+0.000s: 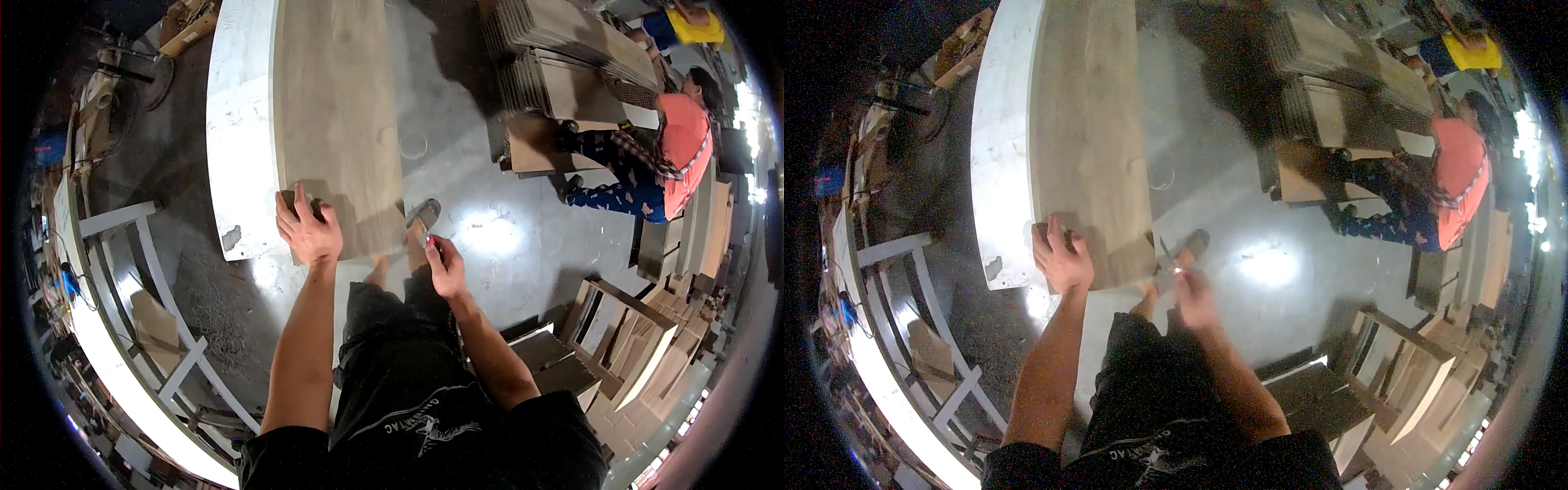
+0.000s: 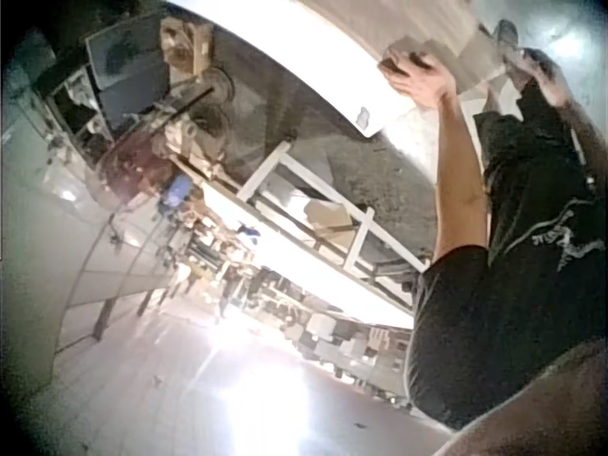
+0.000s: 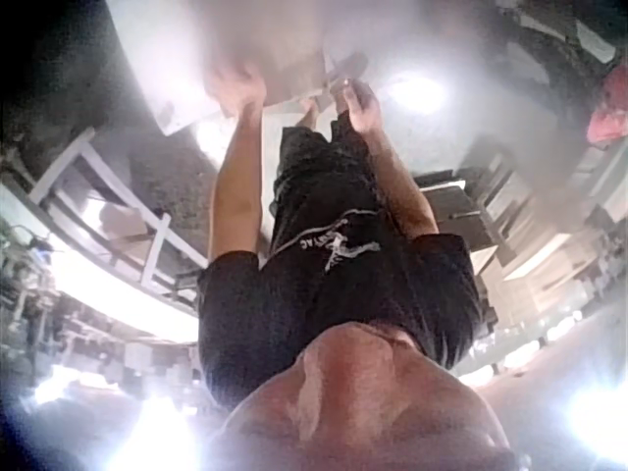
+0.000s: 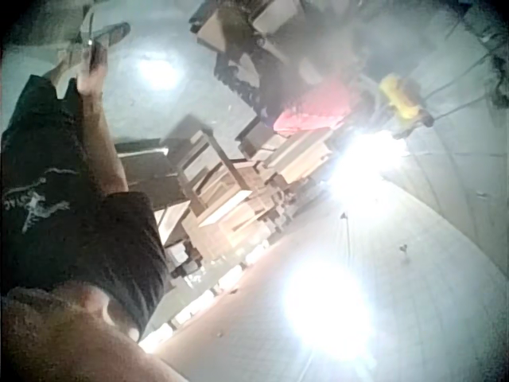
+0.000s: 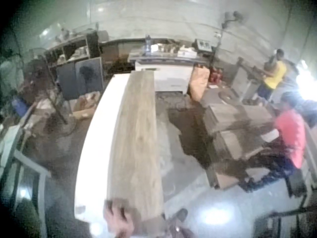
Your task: Trimming the excess laminate or veneer from the edge of a wood panel using a utility knife.
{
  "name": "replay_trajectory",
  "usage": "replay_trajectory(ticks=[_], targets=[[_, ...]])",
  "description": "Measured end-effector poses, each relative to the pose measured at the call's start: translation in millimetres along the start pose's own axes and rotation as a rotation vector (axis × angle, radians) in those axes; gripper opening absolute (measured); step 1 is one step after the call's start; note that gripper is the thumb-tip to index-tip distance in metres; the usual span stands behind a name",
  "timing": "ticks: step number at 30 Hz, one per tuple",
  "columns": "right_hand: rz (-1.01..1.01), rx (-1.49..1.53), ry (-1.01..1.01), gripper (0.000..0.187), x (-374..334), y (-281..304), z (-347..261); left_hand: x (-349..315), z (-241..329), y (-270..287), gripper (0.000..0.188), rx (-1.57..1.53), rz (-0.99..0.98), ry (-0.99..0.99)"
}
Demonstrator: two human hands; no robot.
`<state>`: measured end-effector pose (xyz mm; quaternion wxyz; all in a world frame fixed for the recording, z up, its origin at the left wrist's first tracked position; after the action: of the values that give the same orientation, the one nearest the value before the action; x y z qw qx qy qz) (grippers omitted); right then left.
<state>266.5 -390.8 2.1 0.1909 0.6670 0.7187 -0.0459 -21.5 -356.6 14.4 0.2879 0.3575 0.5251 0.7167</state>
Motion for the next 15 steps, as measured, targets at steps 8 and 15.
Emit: replay_trajectory(ticks=[8, 15], targets=[[-0.014, -0.633, 0.176, 0.032, 86.4, -27.0, -85.9, 2.3, 4.6, 3.4, 0.062, 0.010, -0.101, 0.043], [0.010, -0.792, 0.432, 0.030, 147.7, -48.2, -93.7, 4.1, 0.1, 1.6, 0.063, 0.040, -0.107, 0.083]])
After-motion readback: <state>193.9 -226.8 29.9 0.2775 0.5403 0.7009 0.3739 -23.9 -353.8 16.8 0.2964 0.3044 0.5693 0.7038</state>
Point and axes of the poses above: each hand's wrist, its own x-axis towards the middle knuckle, its own y-axis out of the back of the hand, z = x × y, the point moved 3 cm from there along x, towards the middle knuckle, and after that the axes turned 10 degrees about x, right-handed, at the moved point
